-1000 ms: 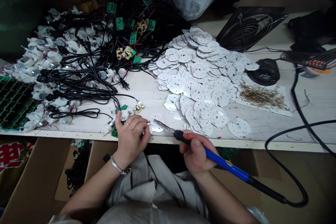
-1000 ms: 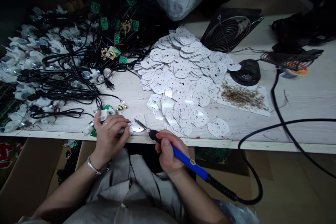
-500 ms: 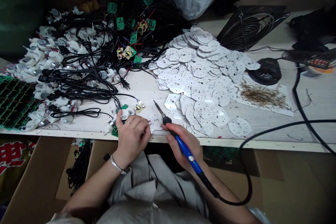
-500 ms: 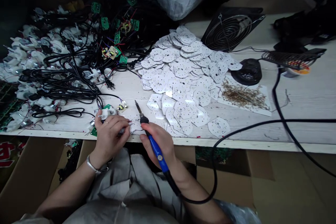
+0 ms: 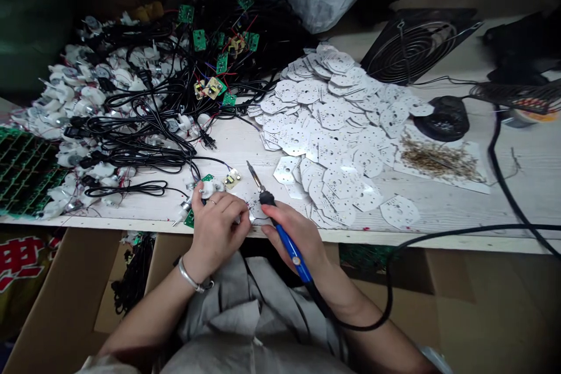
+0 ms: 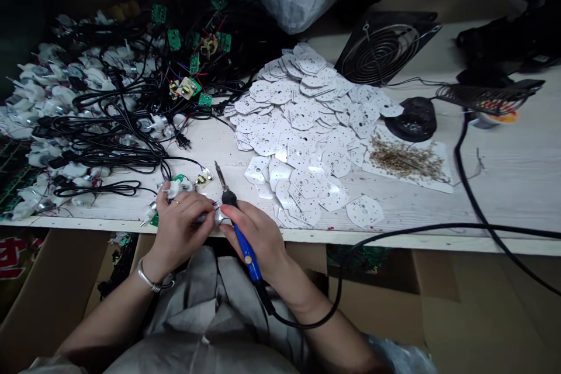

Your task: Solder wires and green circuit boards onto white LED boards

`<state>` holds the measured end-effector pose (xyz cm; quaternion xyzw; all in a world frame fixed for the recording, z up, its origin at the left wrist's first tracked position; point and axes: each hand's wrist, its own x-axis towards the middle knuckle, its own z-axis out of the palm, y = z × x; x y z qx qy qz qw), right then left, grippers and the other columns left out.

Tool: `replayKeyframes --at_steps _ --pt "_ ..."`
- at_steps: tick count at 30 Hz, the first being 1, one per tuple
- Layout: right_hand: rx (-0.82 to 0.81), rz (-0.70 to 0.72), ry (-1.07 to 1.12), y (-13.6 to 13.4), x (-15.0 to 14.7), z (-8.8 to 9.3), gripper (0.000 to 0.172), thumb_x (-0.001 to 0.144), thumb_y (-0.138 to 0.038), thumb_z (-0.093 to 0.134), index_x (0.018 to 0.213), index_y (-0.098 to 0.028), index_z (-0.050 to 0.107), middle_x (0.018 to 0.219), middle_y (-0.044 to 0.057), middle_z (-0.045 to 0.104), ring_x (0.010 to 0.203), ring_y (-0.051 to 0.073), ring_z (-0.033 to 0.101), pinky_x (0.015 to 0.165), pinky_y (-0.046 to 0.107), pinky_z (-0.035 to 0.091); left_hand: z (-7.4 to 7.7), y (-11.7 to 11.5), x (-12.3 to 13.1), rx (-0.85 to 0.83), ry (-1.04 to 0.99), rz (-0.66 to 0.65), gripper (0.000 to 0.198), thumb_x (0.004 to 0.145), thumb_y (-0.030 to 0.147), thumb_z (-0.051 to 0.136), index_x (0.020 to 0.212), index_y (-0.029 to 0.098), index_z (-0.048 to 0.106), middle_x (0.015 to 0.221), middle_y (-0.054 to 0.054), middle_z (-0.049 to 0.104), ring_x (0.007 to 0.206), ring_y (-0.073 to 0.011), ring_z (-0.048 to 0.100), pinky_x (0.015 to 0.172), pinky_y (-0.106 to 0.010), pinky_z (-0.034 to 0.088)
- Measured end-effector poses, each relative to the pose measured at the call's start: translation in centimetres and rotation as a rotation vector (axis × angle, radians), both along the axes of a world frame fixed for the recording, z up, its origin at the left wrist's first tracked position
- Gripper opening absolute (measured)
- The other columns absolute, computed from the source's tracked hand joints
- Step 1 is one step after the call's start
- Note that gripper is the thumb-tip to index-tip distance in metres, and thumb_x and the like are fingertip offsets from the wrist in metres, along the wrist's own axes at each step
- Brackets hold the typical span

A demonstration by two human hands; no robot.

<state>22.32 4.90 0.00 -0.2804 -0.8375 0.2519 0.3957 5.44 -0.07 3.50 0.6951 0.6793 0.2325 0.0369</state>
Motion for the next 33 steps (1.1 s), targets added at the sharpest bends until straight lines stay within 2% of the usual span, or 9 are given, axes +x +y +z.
replayKeyframes --at_steps 7,13,18,23,28,33 --pt "0.008 0.048 -0.012 -0.2 0.2 -0.1 0.023 0.095 -0.023 0.046 0.118 -0.023 0.048 0.092 0.005 0.064 0.079 0.015 0.066 0.066 0.025 0.057 -0.1 0.1 0.2 0.023 -0.004 0.059 0.013 0.085 0.022 0.055 0.073 0.022 0.06 0.076 0.004 0.069 0.078 -0.0161 0.062 0.113 -0.053 0.014" --pt "0.022 0.042 -0.052 -0.2 0.2 -0.8 0.022 0.095 -0.023 0.047 0.117 -0.021 0.049 0.093 0.007 0.063 0.079 0.017 0.065 0.066 0.027 0.057 -0.4 -0.2 -0.4 0.089 0.118 -0.03 0.01 0.085 0.02 0.056 0.079 0.022 0.064 0.082 0.002 0.071 0.079 -0.0164 0.064 0.111 -0.05 0.022" --pt "0.037 0.056 -0.053 -0.3 0.3 -0.9 0.022 0.094 -0.022 0.048 0.116 -0.019 0.049 0.092 0.008 0.062 0.078 0.017 0.064 0.064 0.026 0.056 -0.4 -0.2 -0.3 0.109 0.063 -0.006 0.01 0.085 0.02 0.056 0.077 0.022 0.062 0.08 0.003 0.071 0.079 -0.0159 0.064 0.111 -0.05 0.021" --pt "0.046 0.049 -0.04 -0.3 0.4 -0.6 0.021 0.095 -0.023 0.047 0.116 -0.02 0.049 0.093 0.007 0.062 0.078 0.016 0.065 0.064 0.025 0.056 -1.3 0.1 0.2 0.174 0.063 0.066 0.008 0.081 0.016 0.059 0.075 0.021 0.059 0.077 0.004 0.07 0.078 -0.0158 0.064 0.11 -0.05 0.021" --pt "-0.025 0.052 0.0 -0.1 0.4 -0.1 0.021 0.095 -0.024 0.046 0.116 -0.022 0.049 0.092 0.006 0.065 0.08 0.015 0.066 0.066 0.024 0.056 -2.1 0.0 0.1 0.234 0.101 0.046 0.008 0.08 0.014 0.059 0.077 0.021 0.059 0.077 0.004 0.07 0.078 -0.0151 0.065 0.11 -0.048 0.022" --pt "-0.08 0.063 0.063 0.0 0.7 0.2 0.022 0.094 -0.024 0.049 0.115 -0.022 0.053 0.097 0.007 0.068 0.087 0.016 0.068 0.072 0.025 0.057 -1.9 -0.1 -0.1 0.23 0.063 0.028 0.008 0.082 0.016 0.059 0.077 0.022 0.059 0.077 0.004 0.07 0.078 -0.015 0.065 0.111 -0.048 0.02"
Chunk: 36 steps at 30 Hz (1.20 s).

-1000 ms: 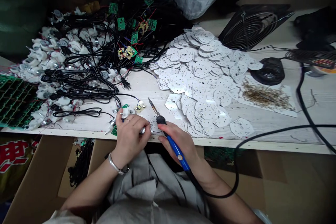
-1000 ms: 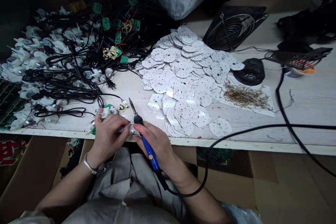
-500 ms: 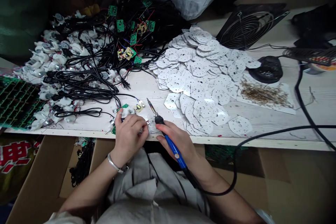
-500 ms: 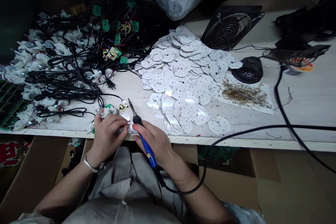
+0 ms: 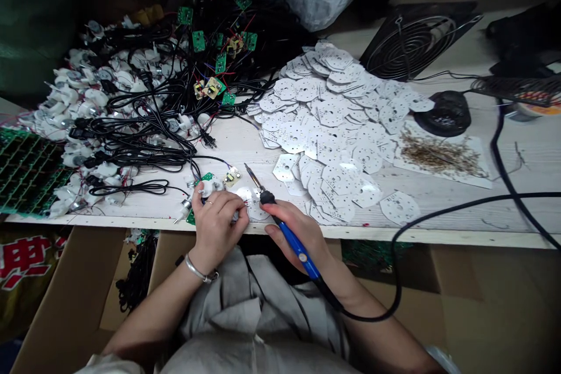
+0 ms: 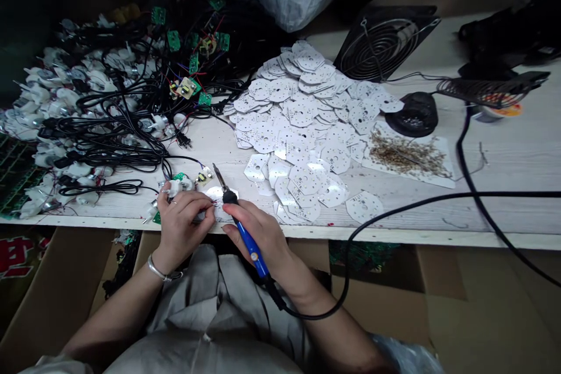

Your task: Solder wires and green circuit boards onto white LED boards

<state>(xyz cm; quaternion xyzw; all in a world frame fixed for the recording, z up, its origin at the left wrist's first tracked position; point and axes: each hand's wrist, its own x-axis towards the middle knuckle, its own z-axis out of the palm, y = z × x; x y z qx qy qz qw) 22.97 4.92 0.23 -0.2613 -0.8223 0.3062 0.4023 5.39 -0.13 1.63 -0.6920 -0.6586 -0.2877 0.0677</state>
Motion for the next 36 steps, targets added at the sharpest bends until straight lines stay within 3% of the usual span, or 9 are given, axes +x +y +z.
replayKeyframes --at_steps 4,7,11,17,26,33,36 --pt "-0.135 -0.113 0.157 -1.1 0.8 -0.9 0.022 0.091 -0.023 0.053 0.112 -0.024 0.058 0.093 0.004 0.073 0.086 0.017 0.07 0.077 0.03 0.058 0.2 0.0 0.0 -0.013 -0.001 -0.001 0.009 0.082 0.016 0.059 0.076 0.022 0.059 0.076 0.005 0.07 0.076 -0.0149 0.064 0.111 -0.049 0.02" --pt "-0.302 -0.261 0.377 -2.1 1.4 -2.2 0.018 0.092 -0.028 0.05 0.101 -0.023 0.065 0.071 0.0 0.07 0.058 0.015 0.067 0.058 0.029 0.057 0.2 -0.1 0.0 -0.028 -0.004 -0.003 0.009 0.081 0.015 0.059 0.076 0.022 0.06 0.077 0.005 0.07 0.077 -0.0146 0.064 0.112 -0.049 0.019" --pt "-0.423 -0.328 0.575 -2.5 1.6 -3.0 0.024 0.091 -0.035 0.05 0.086 -0.021 0.069 0.066 -0.001 0.066 0.036 0.009 0.052 0.036 0.023 0.042 0.2 -0.1 -0.1 -0.034 -0.013 -0.005 0.009 0.081 0.015 0.06 0.075 0.021 0.06 0.077 0.004 0.07 0.076 -0.0145 0.064 0.113 -0.049 0.018" --pt "-0.362 -0.289 0.421 -2.2 1.6 -3.0 0.026 0.092 -0.033 0.049 0.083 -0.021 0.07 0.05 -0.003 0.059 0.037 0.012 0.054 0.04 0.026 0.047 0.3 -0.1 0.0 -0.06 -0.016 0.007 0.009 0.082 0.016 0.059 0.075 0.022 0.06 0.078 0.005 0.071 0.078 -0.015 0.064 0.112 -0.049 0.019" --pt "-0.325 -0.258 0.319 -2.1 1.8 -2.6 0.024 0.092 -0.031 0.048 0.085 -0.023 0.07 0.051 -0.003 0.06 0.041 0.013 0.057 0.047 0.027 0.051 0.5 0.0 0.1 -0.051 -0.009 0.008 0.01 0.083 0.017 0.058 0.075 0.022 0.06 0.077 0.004 0.07 0.077 -0.0149 0.064 0.111 -0.049 0.02" --pt "-0.362 -0.409 0.298 -2.4 1.5 -2.8 0.04 0.091 -0.047 0.043 0.075 -0.021 0.068 0.047 -0.002 0.058 0.035 0.013 0.054 0.043 0.029 0.051 0.3 -0.1 0.0 -0.053 -0.004 0.006 0.009 0.082 0.016 0.059 0.075 0.022 0.06 0.078 0.004 0.071 0.078 -0.0149 0.065 0.111 -0.049 0.021" --pt "-0.366 -0.388 0.313 -2.4 1.5 -2.9 0.038 0.091 -0.045 0.044 0.077 -0.021 0.068 0.047 -0.002 0.058 0.035 0.013 0.053 0.043 0.029 0.051 0.3 -0.1 0.1 -0.062 0.002 0.014 0.01 0.083 0.017 0.058 0.075 0.023 0.06 0.078 0.005 0.071 0.078 -0.015 0.065 0.111 -0.05 0.021"
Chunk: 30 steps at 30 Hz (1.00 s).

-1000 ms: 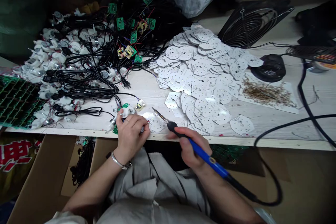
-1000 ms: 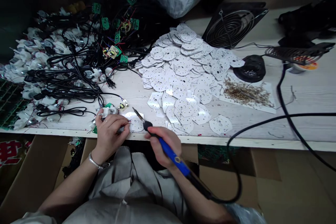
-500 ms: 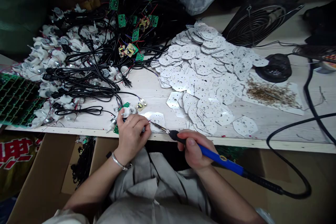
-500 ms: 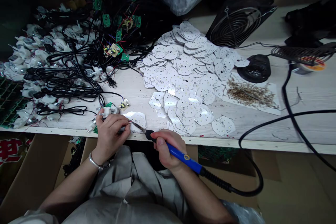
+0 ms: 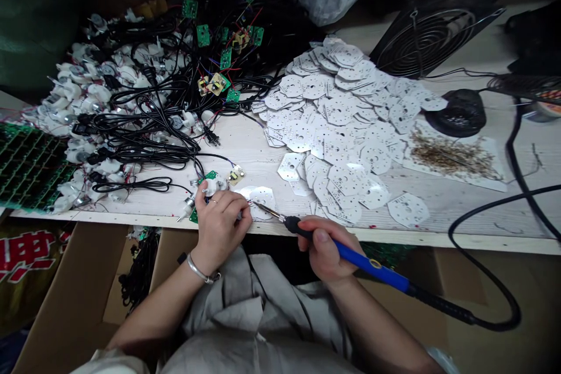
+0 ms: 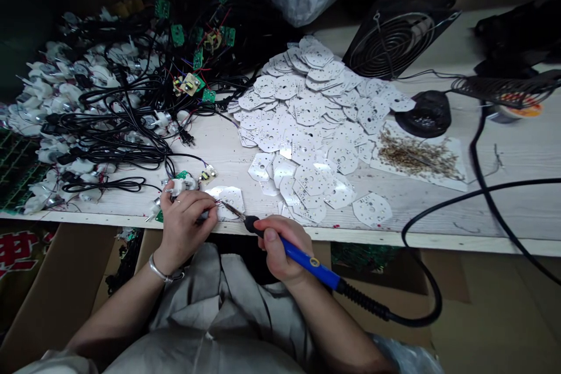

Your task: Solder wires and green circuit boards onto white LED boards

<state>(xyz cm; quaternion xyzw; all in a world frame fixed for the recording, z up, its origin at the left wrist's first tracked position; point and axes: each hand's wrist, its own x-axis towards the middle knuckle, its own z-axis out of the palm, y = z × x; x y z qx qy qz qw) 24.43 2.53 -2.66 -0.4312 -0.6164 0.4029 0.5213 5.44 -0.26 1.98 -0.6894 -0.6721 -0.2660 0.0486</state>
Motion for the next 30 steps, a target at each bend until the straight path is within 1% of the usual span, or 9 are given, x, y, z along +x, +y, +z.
replayKeyframes --at_steps 6,10,12,14,16,19,21,26,30 --pt "0.029 -0.008 0.044 0.1 -0.1 -0.1 0.035 0.091 -0.043 0.045 0.076 -0.021 0.067 0.046 -0.003 0.057 0.033 0.012 0.052 0.041 0.028 0.049 -0.1 -0.1 0.0 0.001 0.0 -0.006 0.009 0.082 0.017 0.059 0.075 0.023 0.06 0.078 0.005 0.071 0.077 -0.0148 0.065 0.111 -0.049 0.021" --pt "-0.021 -0.057 0.058 -0.2 -0.2 -0.8 0.036 0.091 -0.047 0.045 0.079 -0.02 0.066 0.058 0.0 0.063 0.035 0.012 0.052 0.039 0.028 0.048 -0.2 0.0 -0.1 0.007 0.009 -0.004 0.01 0.082 0.016 0.058 0.075 0.023 0.06 0.078 0.005 0.071 0.078 -0.0152 0.065 0.11 -0.05 0.021" --pt "-0.03 -0.028 0.114 -0.3 -0.2 -0.8 0.032 0.092 -0.043 0.045 0.086 -0.02 0.066 0.06 0.0 0.063 0.038 0.013 0.055 0.04 0.028 0.048 -0.1 0.0 -0.1 0.016 0.013 -0.003 0.01 0.081 0.015 0.058 0.075 0.023 0.06 0.077 0.004 0.071 0.077 -0.0153 0.064 0.111 -0.05 0.021" --pt "-0.004 0.023 0.169 -0.2 0.0 -0.1 0.023 0.094 -0.035 0.046 0.097 -0.021 0.064 0.061 -0.001 0.064 0.046 0.015 0.061 0.047 0.03 0.053 0.0 0.0 0.0 0.02 0.016 -0.005 0.01 0.08 0.014 0.059 0.074 0.022 0.06 0.077 0.004 0.07 0.076 -0.0152 0.064 0.112 -0.05 0.021" --pt "0.068 0.052 0.157 0.4 0.5 1.0 0.019 0.092 -0.025 0.051 0.108 -0.024 0.061 0.072 0.0 0.069 0.061 0.017 0.068 0.06 0.034 0.058 0.0 0.0 0.0 0.023 0.017 -0.013 0.01 0.08 0.013 0.059 0.074 0.022 0.06 0.077 0.004 0.07 0.076 -0.0152 0.064 0.112 -0.05 0.021" --pt "0.265 -0.035 0.019 2.0 1.9 2.6 0.032 0.086 -0.013 0.058 0.116 -0.026 0.058 0.097 0.004 0.072 0.084 0.021 0.071 0.08 0.042 0.058 0.0 -0.1 -0.1 0.048 0.012 -0.026 0.01 0.079 0.013 0.059 0.075 0.022 0.061 0.078 0.004 0.07 0.076 -0.0157 0.065 0.112 -0.05 0.022" --pt "0.356 -0.117 -0.084 3.3 3.0 3.1 0.034 0.087 -0.011 0.057 0.117 -0.026 0.058 0.107 0.006 0.07 0.089 0.021 0.071 0.086 0.044 0.056 -0.1 -0.1 -0.2 0.071 0.008 -0.031 0.011 0.079 0.012 0.059 0.075 0.022 0.061 0.078 0.003 0.071 0.075 -0.016 0.065 0.111 -0.05 0.022" --pt "0.433 -0.252 -0.399 5.5 5.5 2.8 0.024 0.087 -0.02 0.059 0.111 -0.024 0.061 0.104 0.009 0.069 0.096 0.023 0.068 0.086 0.04 0.056 -0.1 -0.3 -0.5 0.1 0.018 -0.058 0.01 0.081 0.013 0.058 0.077 0.022 0.061 0.08 0.002 0.071 0.079 -0.0173 0.066 0.11 -0.051 0.023" --pt "0.411 -0.248 -0.547 6.5 6.6 2.1 0.037 0.085 -0.029 0.065 0.12 -0.023 0.054 0.114 0.011 0.063 0.105 0.025 0.063 0.087 0.04 0.054 -0.3 -0.5 -0.6 0.147 0.048 -0.086 0.011 0.081 0.012 0.057 0.081 0.022 0.06 0.082 0.001 0.072 0.087 -0.0197 0.067 0.109 -0.053 0.022"
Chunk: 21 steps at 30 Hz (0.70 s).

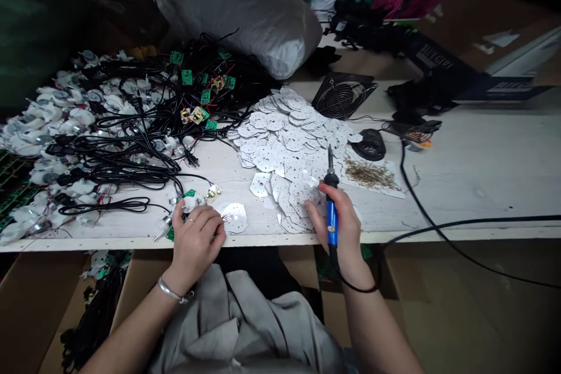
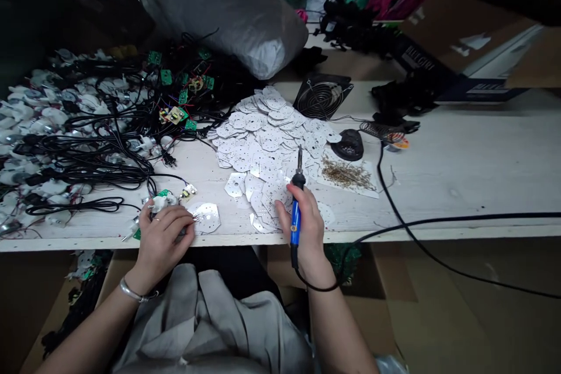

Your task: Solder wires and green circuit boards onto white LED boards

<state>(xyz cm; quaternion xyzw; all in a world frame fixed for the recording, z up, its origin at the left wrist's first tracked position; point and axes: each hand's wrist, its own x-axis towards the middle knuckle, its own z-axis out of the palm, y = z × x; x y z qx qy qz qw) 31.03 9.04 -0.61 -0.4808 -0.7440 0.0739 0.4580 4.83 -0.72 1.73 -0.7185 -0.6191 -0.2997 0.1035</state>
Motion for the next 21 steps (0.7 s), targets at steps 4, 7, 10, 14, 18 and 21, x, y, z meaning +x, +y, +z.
replayKeyframes --at_steps 4,7,10,14,18,21 --pt "-0.03 0.073 -0.079 0.6 0.2 -0.3 0.044 0.084 -0.033 0.065 0.124 -0.022 0.05 0.116 0.012 0.06 0.107 0.026 0.061 0.088 0.041 0.053 -0.2 -0.2 -0.3 0.011 0.026 -0.018 0.011 0.081 0.011 0.058 0.083 0.021 0.061 0.084 0.0 0.072 0.091 -0.0212 0.067 0.108 -0.052 0.025" --pt "-0.021 0.081 -0.1 0.7 -0.1 -0.3 0.041 0.085 -0.031 0.064 0.123 -0.022 0.05 0.113 0.011 0.061 0.103 0.025 0.061 0.085 0.039 0.053 -0.3 -0.5 -0.7 -0.015 0.046 -0.032 0.013 0.082 0.011 0.057 0.088 0.022 0.063 0.088 -0.002 0.072 0.096 -0.0215 0.066 0.107 -0.05 0.028" --pt "0.002 0.062 -0.101 0.8 -0.3 -0.3 0.04 0.085 -0.03 0.063 0.122 -0.023 0.05 0.111 0.01 0.06 0.099 0.023 0.062 0.082 0.037 0.053 -0.2 -1.0 -1.1 -0.011 0.055 -0.042 0.015 0.083 0.013 0.059 0.093 0.023 0.064 0.091 -0.001 0.073 0.098 -0.0211 0.065 0.108 -0.05 0.027" --pt "-0.004 0.031 -0.123 0.8 -0.2 -0.3 0.042 0.085 -0.034 0.063 0.122 -0.021 0.05 0.109 0.011 0.059 0.099 0.025 0.061 0.079 0.037 0.053 0.0 -1.3 -1.4 0.032 0.066 -0.05 0.013 0.083 0.013 0.062 0.093 0.022 0.064 0.09 0.0 0.073 0.098 -0.0205 0.066 0.112 -0.05 0.021" --pt "-0.01 -0.02 -0.152 0.7 -0.2 -0.5 0.043 0.085 -0.036 0.062 0.124 -0.022 0.049 0.106 0.01 0.057 0.094 0.023 0.06 0.075 0.036 0.052 -0.3 -1.3 -1.6 0.034 0.111 -0.046 0.01 0.084 0.013 0.061 0.09 0.021 0.065 0.09 0.0 0.074 0.098 -0.0201 0.066 0.113 -0.051 0.017" --pt "0.014 -0.057 -0.176 0.6 -0.6 -0.8 0.045 0.085 -0.035 0.061 0.127 -0.022 0.048 0.102 0.009 0.056 0.091 0.023 0.059 0.073 0.036 0.052 -0.6 -1.4 -1.6 0.041 0.115 -0.03 0.009 0.086 0.015 0.059 0.088 0.021 0.065 0.088 0.0 0.074 0.097 -0.019 0.067 0.114 -0.05 0.015"
